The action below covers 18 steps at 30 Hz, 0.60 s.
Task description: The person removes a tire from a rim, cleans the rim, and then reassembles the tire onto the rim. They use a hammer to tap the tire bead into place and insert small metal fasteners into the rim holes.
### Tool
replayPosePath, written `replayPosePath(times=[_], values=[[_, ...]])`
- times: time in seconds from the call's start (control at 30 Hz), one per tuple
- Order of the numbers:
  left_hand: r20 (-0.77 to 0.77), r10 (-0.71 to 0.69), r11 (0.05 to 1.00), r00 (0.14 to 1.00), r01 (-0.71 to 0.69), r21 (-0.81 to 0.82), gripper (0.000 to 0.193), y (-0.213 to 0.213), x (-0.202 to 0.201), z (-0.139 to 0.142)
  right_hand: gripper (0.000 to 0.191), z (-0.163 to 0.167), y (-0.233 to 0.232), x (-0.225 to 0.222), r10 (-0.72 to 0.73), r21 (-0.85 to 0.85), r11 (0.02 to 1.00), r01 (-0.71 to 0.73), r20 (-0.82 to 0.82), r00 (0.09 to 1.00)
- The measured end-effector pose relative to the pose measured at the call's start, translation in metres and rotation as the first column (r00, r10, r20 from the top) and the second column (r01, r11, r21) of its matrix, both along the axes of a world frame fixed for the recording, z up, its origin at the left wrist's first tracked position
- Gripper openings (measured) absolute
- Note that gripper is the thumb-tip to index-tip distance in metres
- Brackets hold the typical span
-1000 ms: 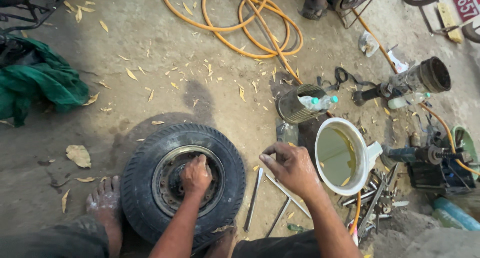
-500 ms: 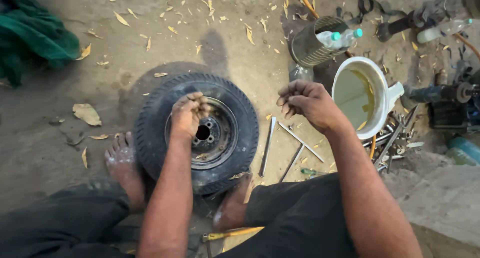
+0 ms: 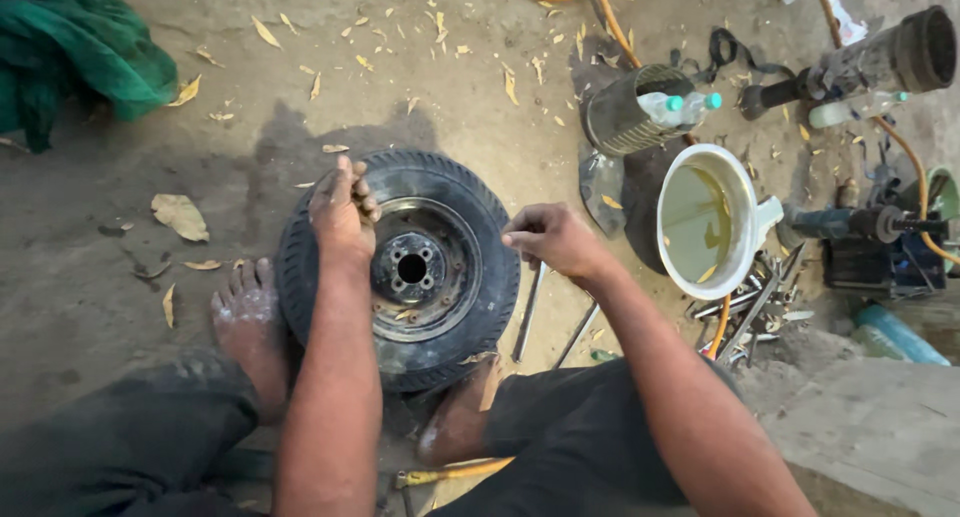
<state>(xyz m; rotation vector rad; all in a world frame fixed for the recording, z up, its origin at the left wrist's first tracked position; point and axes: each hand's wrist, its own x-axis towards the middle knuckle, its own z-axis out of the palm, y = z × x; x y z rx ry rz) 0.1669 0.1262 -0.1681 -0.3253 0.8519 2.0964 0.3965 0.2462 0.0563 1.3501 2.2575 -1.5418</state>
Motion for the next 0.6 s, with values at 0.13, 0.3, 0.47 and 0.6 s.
replayPosePath(times=[0.13, 0.3, 0.47, 0.6], values=[[-0.17, -0.052, 0.997, 0.984, 0.043, -0.057, 0.023, -0.01, 0.005, -0.005, 0.014, -0.047, -0.017, -0.03, -0.135, 0.036, 0.99, 0.133, 0.039, 0.99], [-0.346, -0.191, 0.969, 0.919, 0.119, -0.217, 0.019, -0.021, 0.01, 0.002, 0.023, -0.11, -0.061, -0.087, -0.481, 0.094, 0.864, 0.494, -0.134, 0.867], [-0.375, -0.186, 0.976, 0.908, 0.129, -0.173, 0.019, -0.023, 0.009, 0.005, 0.024, -0.139, -0.091, -0.124, -0.515, 0.364, 0.732, 0.576, -0.258, 0.817], [-0.366, -0.203, 0.974, 0.908, 0.149, -0.17, 0.019, -0.021, 0.011, 0.002, 0.026, -0.143, -0.089, -0.133, -0.625, 0.456, 0.695, 0.556, 0.001, 0.78]])
